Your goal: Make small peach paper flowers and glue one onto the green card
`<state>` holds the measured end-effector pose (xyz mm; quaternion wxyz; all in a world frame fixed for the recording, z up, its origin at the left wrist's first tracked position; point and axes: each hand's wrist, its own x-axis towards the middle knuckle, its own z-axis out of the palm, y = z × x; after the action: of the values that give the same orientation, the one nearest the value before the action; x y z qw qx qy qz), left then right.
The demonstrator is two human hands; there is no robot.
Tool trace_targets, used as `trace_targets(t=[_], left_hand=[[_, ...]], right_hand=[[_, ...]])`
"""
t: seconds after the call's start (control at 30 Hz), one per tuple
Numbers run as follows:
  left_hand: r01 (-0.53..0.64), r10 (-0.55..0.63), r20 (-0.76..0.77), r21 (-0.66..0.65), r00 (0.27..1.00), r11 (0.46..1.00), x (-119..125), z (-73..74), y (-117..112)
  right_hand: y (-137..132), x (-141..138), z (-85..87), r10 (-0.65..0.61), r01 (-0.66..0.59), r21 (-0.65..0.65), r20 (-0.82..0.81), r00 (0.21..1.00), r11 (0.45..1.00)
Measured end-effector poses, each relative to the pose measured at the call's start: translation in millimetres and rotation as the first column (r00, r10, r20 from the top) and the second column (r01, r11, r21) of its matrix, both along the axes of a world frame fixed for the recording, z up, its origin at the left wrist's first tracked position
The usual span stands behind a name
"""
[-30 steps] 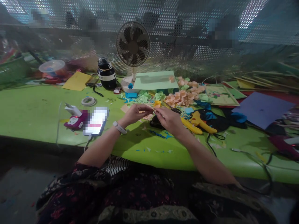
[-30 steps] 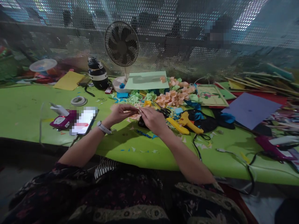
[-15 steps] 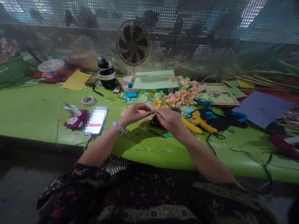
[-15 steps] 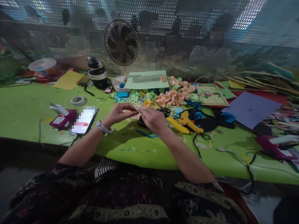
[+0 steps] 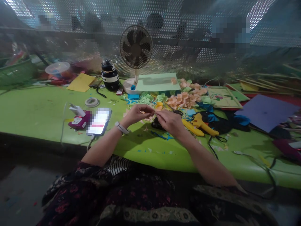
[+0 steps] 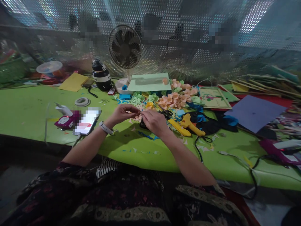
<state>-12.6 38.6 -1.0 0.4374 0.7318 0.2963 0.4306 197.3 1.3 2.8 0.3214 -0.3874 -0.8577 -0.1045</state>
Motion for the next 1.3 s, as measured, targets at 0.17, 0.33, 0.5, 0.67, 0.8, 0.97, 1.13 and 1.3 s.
trace_targets(t=[0.17,0.33,0.5,0.67,0.8,0.97,1.13,1.3], left_hand=[[-0.057,0.058,-0.026,0.027,0.998,0.998,-5.9,9.3,2.5],[-0.157,0.16,-0.112,0.031,0.981,0.987,-23.3,22.6,-0.9],[-0.223,0.265,-0.405,0.148,0.875,0.963,-47.8,4.1,-17.7],[-0.221,0.345,-0.601,0.273,0.721,0.936,-63.7,-17.9,-27.1],[-0.222,0.374,-0.603,0.312,0.705,0.924,-66.9,-24.0,-25.2],[-0.227,0.333,-0.558,0.252,0.76,0.941,-71.2,-26.8,-23.2],[-0.232,0.318,-0.562,0.221,0.763,0.947,-76.2,-24.1,-21.1],[-0.259,0.383,-0.554,0.292,0.739,0.921,-73.1,-7.3,-12.2]], right_hand=[[3.2,3.0,2.1,-0.05,0.05,-0.015,-0.031,0.998,0.999],[10.3,10.5,7.5,-0.157,0.159,-0.075,0.029,0.987,0.984],[13.6,12.0,10.6,-0.194,0.221,-0.193,0.148,0.97,0.956],[14.6,11.2,12.3,-0.152,0.192,-0.239,0.175,0.973,0.952],[16.6,13.4,11.6,-0.114,0.161,-0.256,0.189,0.975,0.953],[20.1,16.8,7.9,-0.087,0.128,-0.233,0.181,0.98,0.964],[20.0,18.2,9.2,-0.078,0.133,-0.251,0.215,0.974,0.959],[19.3,22.4,15.0,-0.086,0.16,-0.291,0.25,0.964,0.943]])
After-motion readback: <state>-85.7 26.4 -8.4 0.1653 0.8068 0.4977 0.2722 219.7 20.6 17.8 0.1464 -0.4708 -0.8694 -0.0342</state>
